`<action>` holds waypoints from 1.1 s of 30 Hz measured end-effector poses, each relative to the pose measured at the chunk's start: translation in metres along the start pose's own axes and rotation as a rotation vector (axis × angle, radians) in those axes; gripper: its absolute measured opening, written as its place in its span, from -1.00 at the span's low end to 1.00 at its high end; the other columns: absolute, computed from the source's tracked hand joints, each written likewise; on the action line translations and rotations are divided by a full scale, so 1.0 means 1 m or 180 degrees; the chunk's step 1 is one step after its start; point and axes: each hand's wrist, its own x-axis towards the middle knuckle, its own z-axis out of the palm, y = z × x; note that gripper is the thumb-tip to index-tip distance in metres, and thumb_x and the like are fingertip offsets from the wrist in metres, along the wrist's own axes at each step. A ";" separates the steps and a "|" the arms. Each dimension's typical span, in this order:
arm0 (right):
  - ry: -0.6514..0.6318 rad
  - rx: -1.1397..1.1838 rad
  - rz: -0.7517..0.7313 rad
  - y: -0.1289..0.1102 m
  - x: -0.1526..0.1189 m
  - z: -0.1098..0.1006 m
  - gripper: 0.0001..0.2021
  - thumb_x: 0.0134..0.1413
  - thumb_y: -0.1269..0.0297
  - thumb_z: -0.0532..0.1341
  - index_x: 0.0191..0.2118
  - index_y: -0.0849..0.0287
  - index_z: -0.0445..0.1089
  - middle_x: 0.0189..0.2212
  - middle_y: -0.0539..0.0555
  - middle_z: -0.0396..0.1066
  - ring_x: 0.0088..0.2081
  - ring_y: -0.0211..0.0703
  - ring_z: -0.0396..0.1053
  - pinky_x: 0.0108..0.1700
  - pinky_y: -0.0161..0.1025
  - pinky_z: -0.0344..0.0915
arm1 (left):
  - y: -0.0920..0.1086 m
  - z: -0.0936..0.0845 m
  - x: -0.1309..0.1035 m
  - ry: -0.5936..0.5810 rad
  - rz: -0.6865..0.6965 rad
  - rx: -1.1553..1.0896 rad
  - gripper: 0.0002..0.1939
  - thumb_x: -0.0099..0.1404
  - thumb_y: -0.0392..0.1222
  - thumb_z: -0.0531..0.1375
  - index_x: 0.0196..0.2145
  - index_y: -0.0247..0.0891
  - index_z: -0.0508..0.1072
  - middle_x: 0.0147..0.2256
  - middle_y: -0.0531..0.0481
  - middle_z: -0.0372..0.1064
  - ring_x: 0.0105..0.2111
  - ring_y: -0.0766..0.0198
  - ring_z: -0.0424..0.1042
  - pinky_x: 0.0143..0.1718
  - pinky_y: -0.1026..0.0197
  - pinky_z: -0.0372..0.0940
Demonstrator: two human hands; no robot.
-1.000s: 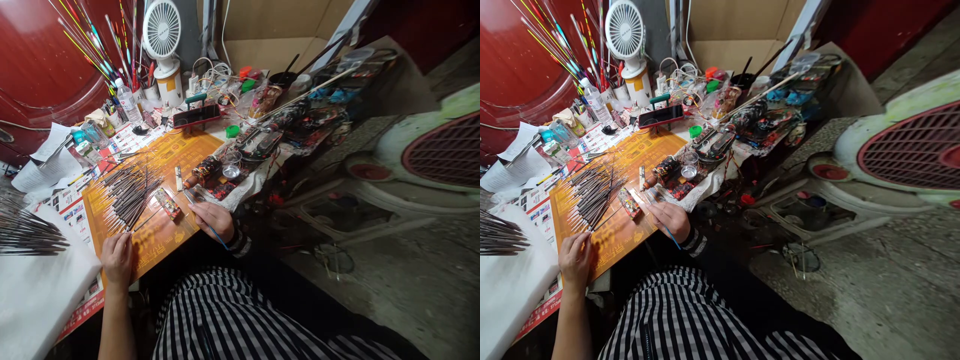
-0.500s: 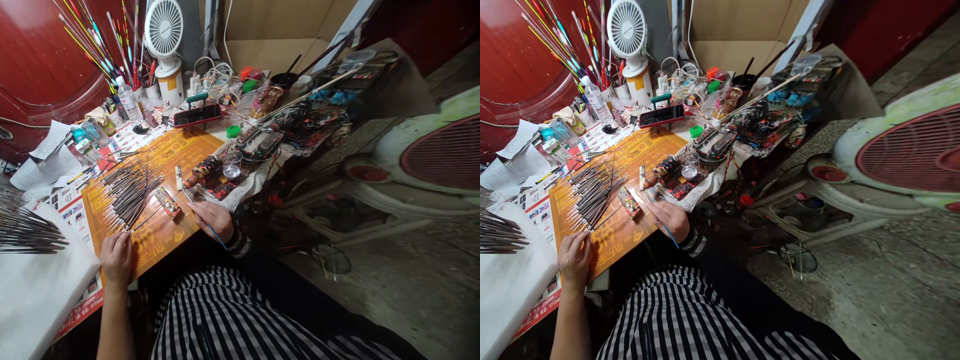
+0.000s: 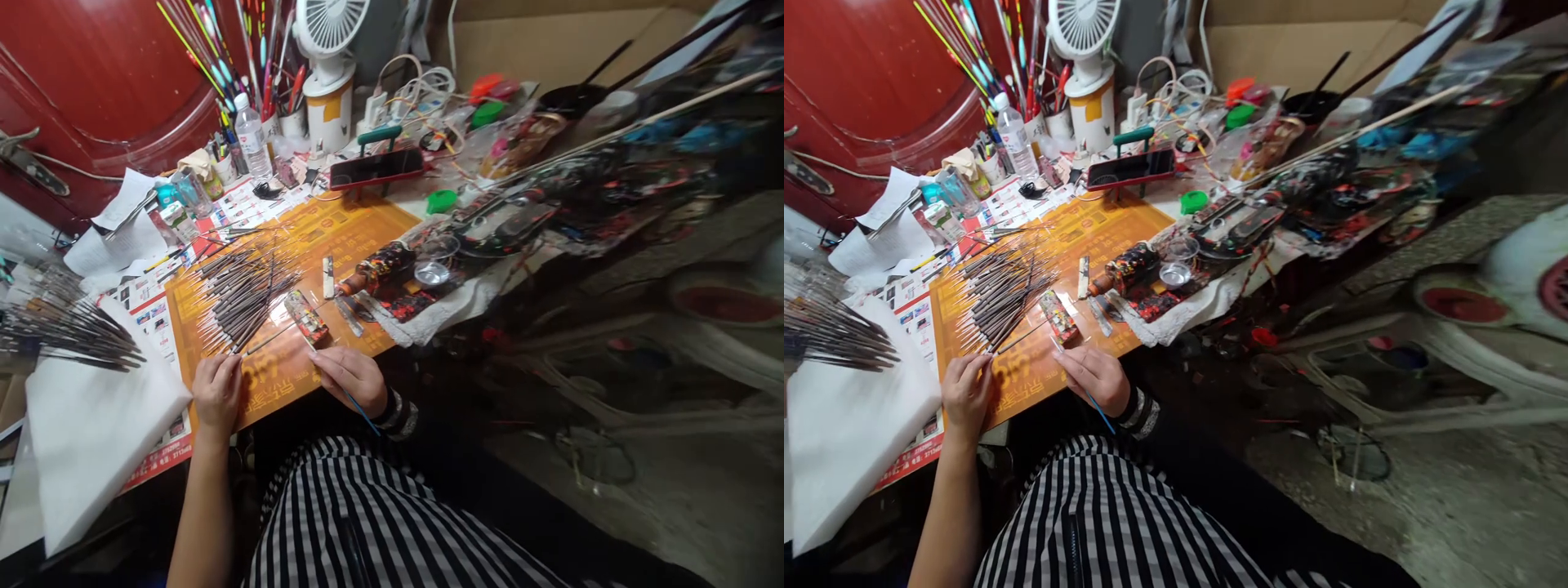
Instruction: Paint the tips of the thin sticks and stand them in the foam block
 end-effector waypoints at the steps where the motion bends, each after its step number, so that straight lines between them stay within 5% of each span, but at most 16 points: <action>1: -0.0013 -0.0033 0.0016 -0.001 0.000 0.002 -0.46 0.28 0.48 0.15 0.35 0.19 0.17 -0.13 0.22 0.55 -0.11 -0.06 0.54 -0.10 -0.15 0.55 | 0.001 0.000 0.000 -0.0010 -0.0008 -0.0008 -0.78 0.34 -0.35 0.21 -0.08 -0.19 0.50 -0.23 -0.08 0.48 -0.23 0.20 0.40 -0.14 0.14 0.32; 33: -0.0016 -0.0093 0.0201 0.001 -0.004 0.009 -0.44 0.28 0.49 0.18 0.36 0.14 0.17 -0.11 0.19 0.56 -0.12 -0.07 0.56 -0.03 -0.14 0.55 | 0.002 -0.001 0.000 -0.0043 -0.0112 -0.0020 -0.82 0.39 -0.26 0.17 -0.11 -0.19 0.53 -0.24 -0.09 0.50 -0.24 0.20 0.44 -0.15 0.11 0.35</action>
